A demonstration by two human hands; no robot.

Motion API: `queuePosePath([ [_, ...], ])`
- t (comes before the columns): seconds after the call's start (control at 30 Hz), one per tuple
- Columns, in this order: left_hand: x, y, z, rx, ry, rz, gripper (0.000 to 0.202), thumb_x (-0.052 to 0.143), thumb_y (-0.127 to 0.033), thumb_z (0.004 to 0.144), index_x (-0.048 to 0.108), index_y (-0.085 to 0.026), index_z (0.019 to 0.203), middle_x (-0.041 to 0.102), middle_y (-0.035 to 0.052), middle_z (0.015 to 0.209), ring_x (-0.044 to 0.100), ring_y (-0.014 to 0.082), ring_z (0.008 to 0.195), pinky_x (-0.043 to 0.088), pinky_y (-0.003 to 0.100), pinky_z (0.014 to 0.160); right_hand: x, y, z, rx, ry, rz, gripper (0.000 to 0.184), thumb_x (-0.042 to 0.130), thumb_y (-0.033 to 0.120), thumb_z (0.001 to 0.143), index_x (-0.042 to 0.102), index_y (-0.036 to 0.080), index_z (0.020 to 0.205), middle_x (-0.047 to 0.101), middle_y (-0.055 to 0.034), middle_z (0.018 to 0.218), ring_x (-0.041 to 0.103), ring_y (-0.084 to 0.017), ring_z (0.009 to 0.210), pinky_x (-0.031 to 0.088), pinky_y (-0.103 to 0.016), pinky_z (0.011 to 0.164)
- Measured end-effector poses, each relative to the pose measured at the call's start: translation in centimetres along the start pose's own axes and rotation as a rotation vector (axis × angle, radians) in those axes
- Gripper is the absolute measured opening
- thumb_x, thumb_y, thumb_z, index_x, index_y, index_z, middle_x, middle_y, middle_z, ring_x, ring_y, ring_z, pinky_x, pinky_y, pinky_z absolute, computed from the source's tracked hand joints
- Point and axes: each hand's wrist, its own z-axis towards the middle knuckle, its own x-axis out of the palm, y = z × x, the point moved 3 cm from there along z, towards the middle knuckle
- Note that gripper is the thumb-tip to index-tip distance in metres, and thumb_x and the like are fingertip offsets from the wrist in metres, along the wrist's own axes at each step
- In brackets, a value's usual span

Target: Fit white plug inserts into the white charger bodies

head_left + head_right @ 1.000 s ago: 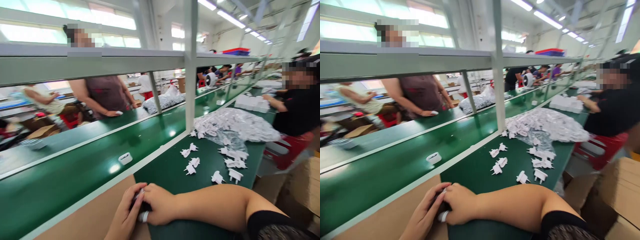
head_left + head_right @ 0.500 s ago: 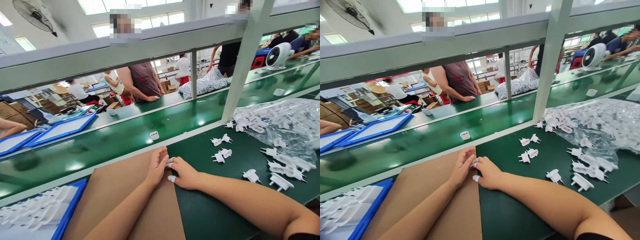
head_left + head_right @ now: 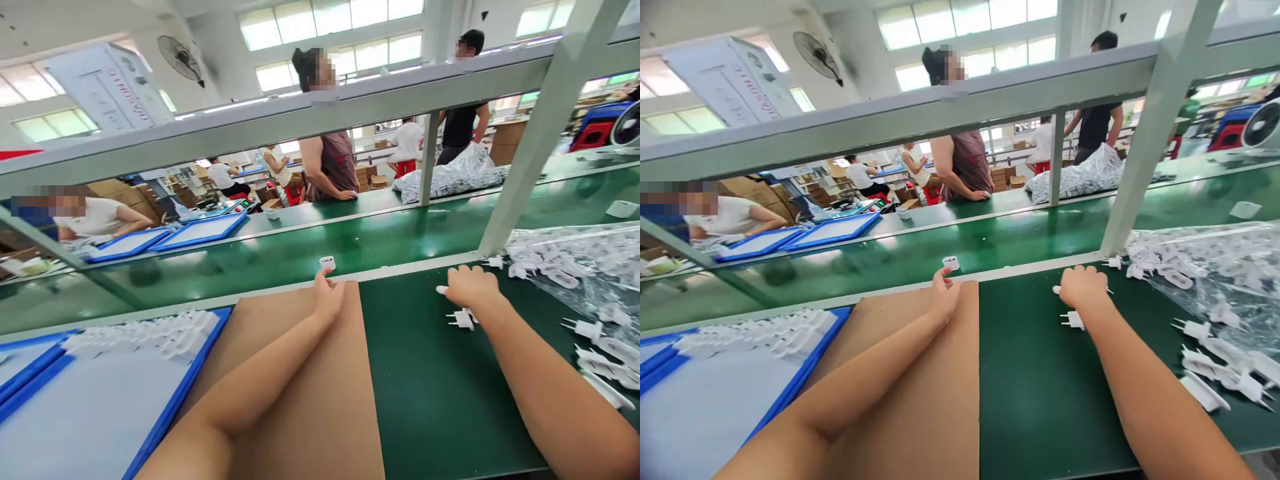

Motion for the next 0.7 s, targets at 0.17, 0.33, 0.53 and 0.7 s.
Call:
queuePosePath([
  [0.17, -1.7, 0.1, 6.8, -0.056, -0.076, 0.348, 0.073, 0.072, -0.021, 0.083, 0.039, -0.016, 0.148, 0.032, 0.0205, 0.161, 0.036, 0.0399, 0.143, 0.032, 0.053, 0.119, 1.4, -0.4, 1.4, -0.075, 0.052, 0.086, 0.031, 0.062, 0.008, 0.085, 0.075, 0.011, 0.113, 0.067, -0.0259, 0.123, 0.070, -0.037, 0.106, 0.052, -0.045, 0.086],
  [0.33, -2.6, -0.6, 9.2, 0.001, 0.048, 0.335, 0.034, 0.069, -0.015, 0.082, 0.065, -0.014, 0.116, 0.062, 0.0193, 0.129, 0.054, 0.0363, 0.124, 0.040, 0.049, 0.110, 1.8, 2.5, 0.6, -0.319, -0.039, 0.226, 0.040, 0.054, 0.005, 0.084, 0.073, 0.018, 0.117, 0.069, -0.0124, 0.120, 0.066, -0.022, 0.111, 0.048, -0.028, 0.091],
  [0.53, -2.2, -3.5, 1.3, 0.292, 0.235, 0.229, 0.022, 0.070, -0.024, 0.086, 0.068, -0.021, 0.108, 0.068, 0.0085, 0.112, 0.061, 0.0265, 0.110, 0.048, 0.040, 0.101, 1.2, 4.7, -1.5, -0.476, -0.122, 0.599, 0.025, 0.059, 0.013, 0.082, 0.076, 0.022, 0.099, 0.074, -0.0069, 0.105, 0.068, -0.022, 0.095, 0.051, -0.032, 0.084],
  [0.7, -1.5, -5.6, -7.5, 0.475, 0.455, 0.047, 0.018, 0.070, -0.028, 0.090, 0.067, -0.023, 0.107, 0.069, 0.0066, 0.106, 0.062, 0.0252, 0.104, 0.048, 0.041, 0.096, 2.0, 6.7, -2.8, -0.500, -0.047, 0.931, 0.021, 0.069, 0.028, 0.080, 0.078, 0.023, 0.099, 0.080, -0.0053, 0.101, 0.074, -0.024, 0.092, 0.057, -0.037, 0.088],
])
